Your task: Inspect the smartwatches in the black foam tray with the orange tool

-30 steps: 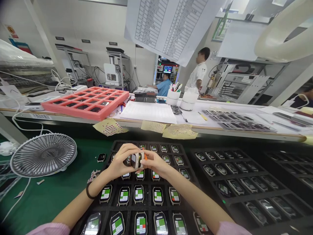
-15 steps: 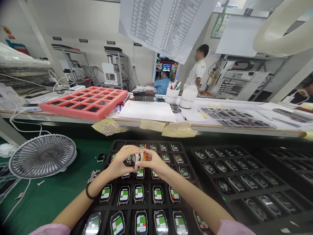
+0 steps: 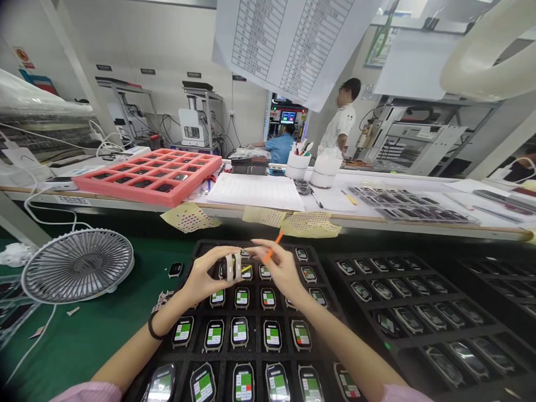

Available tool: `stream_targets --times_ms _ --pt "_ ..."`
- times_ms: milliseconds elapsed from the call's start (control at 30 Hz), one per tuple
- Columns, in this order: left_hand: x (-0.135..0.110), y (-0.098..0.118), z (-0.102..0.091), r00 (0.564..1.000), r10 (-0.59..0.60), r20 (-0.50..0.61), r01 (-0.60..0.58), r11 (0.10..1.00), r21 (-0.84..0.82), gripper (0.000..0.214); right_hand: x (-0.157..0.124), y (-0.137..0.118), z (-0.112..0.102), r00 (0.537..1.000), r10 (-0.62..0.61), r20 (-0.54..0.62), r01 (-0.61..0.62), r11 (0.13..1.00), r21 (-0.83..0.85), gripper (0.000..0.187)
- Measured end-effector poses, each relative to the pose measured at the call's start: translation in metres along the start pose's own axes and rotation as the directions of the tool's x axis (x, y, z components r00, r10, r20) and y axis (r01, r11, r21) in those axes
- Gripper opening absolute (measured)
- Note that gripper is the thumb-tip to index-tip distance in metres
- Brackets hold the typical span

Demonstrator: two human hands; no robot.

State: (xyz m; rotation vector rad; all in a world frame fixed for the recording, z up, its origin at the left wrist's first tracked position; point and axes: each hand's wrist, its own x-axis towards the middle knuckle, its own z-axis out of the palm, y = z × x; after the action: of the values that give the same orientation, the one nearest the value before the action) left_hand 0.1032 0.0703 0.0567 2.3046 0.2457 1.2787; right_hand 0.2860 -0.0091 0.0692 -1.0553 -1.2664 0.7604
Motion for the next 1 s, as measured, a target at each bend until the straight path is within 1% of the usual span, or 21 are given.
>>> stream_targets --times_ms 33,67,167,267,333,567,733,800,933,967,1000 --pt "0.000 0.000 0.000 1.000 -0.007 0.001 0.007 1.000 -0.009 0.045 -0.003 -0.004 -0.005 0.996 -0.073 -0.055 0.071 0.997 -0.041 0.029" --pt "0.000 0.000 0.000 1.000 -0.008 0.003 0.008 1.000 -0.017 0.045 -0.007 -0.009 -0.009 0.989 -0.130 -0.077 0.125 0.990 -0.060 0.034" --pt "0.000 0.000 0.001 1.000 0.000 0.003 0.000 1.000 -0.016 0.045 -0.017 -0.020 -0.015 0.971 -0.230 -0.058 0.229 0.973 -0.037 0.045" --pt "0.000 0.001 0.002 1.000 0.010 -0.009 -0.010 1.000 -0.008 0.045 -0.022 -0.026 -0.013 0.938 -0.341 -0.069 0.338 0.940 -0.041 0.044" --pt "0.000 0.002 0.002 1.000 0.015 -0.014 -0.015 1.000 -0.008 0.046 -0.023 -0.026 -0.012 0.915 -0.395 -0.081 0.391 0.918 -0.059 0.043" --pt "0.000 0.002 0.003 1.000 -0.005 -0.002 0.005 1.000 -0.010 0.046 -0.022 -0.020 -0.015 0.890 -0.439 -0.123 0.419 0.894 -0.161 0.044" --pt "0.000 0.002 0.002 1.000 -0.010 -0.005 0.010 1.000 0.004 0.046 -0.023 -0.019 -0.016 0.877 -0.474 -0.076 0.447 0.864 -0.231 0.044" --pt "-0.001 0.001 0.002 1.000 -0.011 -0.011 0.011 1.000 0.021 0.046 -0.023 -0.019 -0.015 0.859 -0.510 -0.047 0.478 0.831 -0.285 0.043" --pt "-0.002 -0.002 0.003 1.000 -0.011 -0.028 0.012 0.999 0.038 0.046 -0.023 -0.020 -0.011 0.791 -0.611 0.016 0.582 0.745 -0.326 0.040" --pt "-0.002 -0.002 0.003 0.999 -0.017 -0.032 0.018 0.999 0.040 0.046 -0.022 -0.019 -0.011 0.782 -0.623 0.022 0.595 0.736 -0.324 0.040" --pt "-0.002 -0.002 0.003 0.999 -0.026 -0.034 0.028 0.999 0.042 0.045 -0.022 -0.019 -0.011 0.783 -0.621 0.025 0.594 0.737 -0.322 0.040"
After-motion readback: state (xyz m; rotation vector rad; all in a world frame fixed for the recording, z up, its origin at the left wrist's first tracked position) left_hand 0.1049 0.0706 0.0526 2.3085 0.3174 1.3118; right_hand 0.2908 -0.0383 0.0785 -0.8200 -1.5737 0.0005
